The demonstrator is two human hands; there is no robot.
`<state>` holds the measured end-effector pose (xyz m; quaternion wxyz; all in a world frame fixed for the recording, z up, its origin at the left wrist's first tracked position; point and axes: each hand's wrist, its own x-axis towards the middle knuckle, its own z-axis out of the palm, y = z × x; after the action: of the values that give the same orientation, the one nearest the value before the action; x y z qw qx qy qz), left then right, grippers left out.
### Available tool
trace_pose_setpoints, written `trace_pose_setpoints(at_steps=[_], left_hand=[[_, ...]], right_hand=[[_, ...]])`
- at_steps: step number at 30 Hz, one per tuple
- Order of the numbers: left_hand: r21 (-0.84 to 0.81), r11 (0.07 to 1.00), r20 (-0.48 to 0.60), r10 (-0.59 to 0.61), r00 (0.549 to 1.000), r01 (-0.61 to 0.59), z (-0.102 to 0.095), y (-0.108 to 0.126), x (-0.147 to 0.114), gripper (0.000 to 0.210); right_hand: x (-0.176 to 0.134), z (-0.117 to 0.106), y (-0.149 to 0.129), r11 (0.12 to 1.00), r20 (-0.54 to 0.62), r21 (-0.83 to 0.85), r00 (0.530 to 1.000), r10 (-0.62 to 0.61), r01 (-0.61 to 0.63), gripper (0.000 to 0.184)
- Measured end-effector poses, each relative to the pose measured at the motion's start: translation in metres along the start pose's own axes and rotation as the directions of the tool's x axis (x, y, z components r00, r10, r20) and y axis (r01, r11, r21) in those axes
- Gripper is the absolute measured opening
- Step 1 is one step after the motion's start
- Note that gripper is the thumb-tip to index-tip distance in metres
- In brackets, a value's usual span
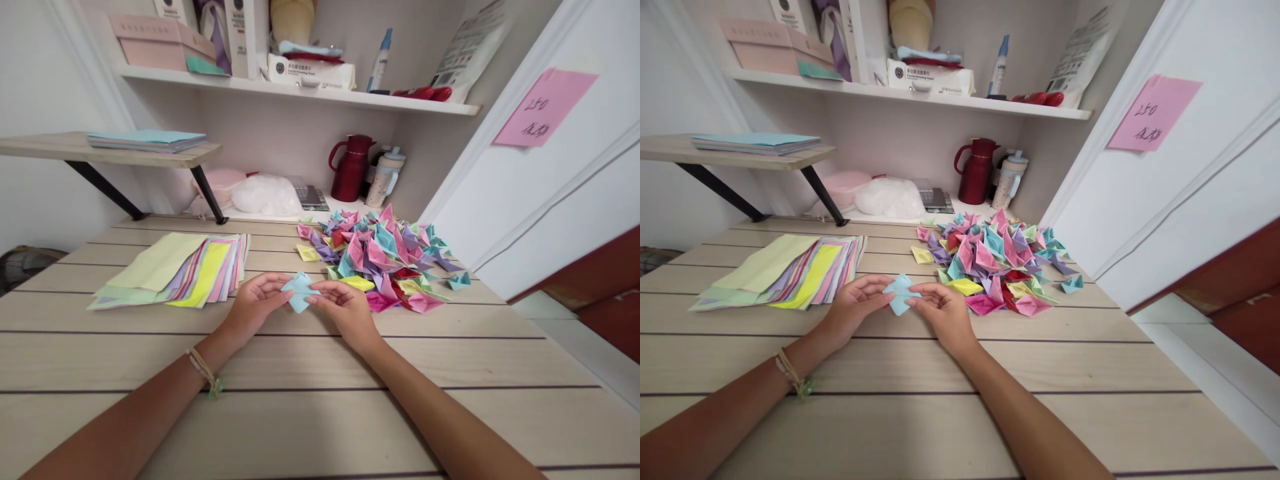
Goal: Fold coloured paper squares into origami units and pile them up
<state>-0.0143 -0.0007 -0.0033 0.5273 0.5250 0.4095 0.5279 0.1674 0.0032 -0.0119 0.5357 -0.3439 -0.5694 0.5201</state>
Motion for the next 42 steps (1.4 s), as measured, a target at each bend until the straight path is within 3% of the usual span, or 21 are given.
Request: trace_pose_setpoints(at_steps=[6,10,14,20,26,29,35,38,42], left_hand=[[0.025,1.000,-0.019,0.019,1.000,-0.019,-0.002,-0.004,0.001,0.023],[0.125,0.990,0.069,0.053,0.996,-0.061,-0.004,-0.009,0.001,0.028],[0.350,0.918,0.046,0.184,0.982,-0.189,-0.005,-0.011,0.000,0.025],[0.368,0.894,0.049,0.255,0.966,-0.255,-0.002,-0.008,-0.003,0.032],[0.573,0.730,0.138,0.362,0.922,-0.372,0.000,0.002,-0.005,0.022],[0.621,0.684,0.200,0.334,0.921,-0.383,0.000,0.005,-0.005,0.015],[0.618,0.740,0.216,0.166,0.962,-0.266,0.002,0.003,-0.006,0.012],[0.616,0.746,0.231,0.136,0.963,-0.253,0.002,0.002,-0.007,0.012],[0.518,0.834,0.183,0.112,0.977,-0.193,0.002,0.001,-0.007,0.014]], right_hand=[[-0.002,-0.001,-0.001,0.997,0.025,-0.044,0.998,0.058,-0.057,0.033],[-0.001,-0.003,-0.001,0.984,-0.019,-0.175,1.000,0.006,-0.009,0.021],[-0.001,-0.004,0.000,0.967,-0.022,-0.254,0.999,-0.030,0.024,0.019],[-0.003,-0.003,-0.002,0.892,-0.009,-0.434,0.989,-0.144,0.126,0.024],[-0.005,-0.002,-0.005,0.806,0.068,-0.553,0.975,-0.211,0.213,0.020],[-0.006,-0.001,-0.007,0.782,0.118,-0.571,0.968,-0.221,0.248,0.019],[-0.008,0.002,-0.011,0.739,0.142,-0.614,0.960,-0.242,0.277,0.013],[-0.007,0.001,-0.011,0.751,0.156,-0.599,0.961,-0.230,0.277,0.014],[-0.005,0.000,-0.009,0.768,0.139,-0.579,0.961,-0.239,0.274,0.013]])
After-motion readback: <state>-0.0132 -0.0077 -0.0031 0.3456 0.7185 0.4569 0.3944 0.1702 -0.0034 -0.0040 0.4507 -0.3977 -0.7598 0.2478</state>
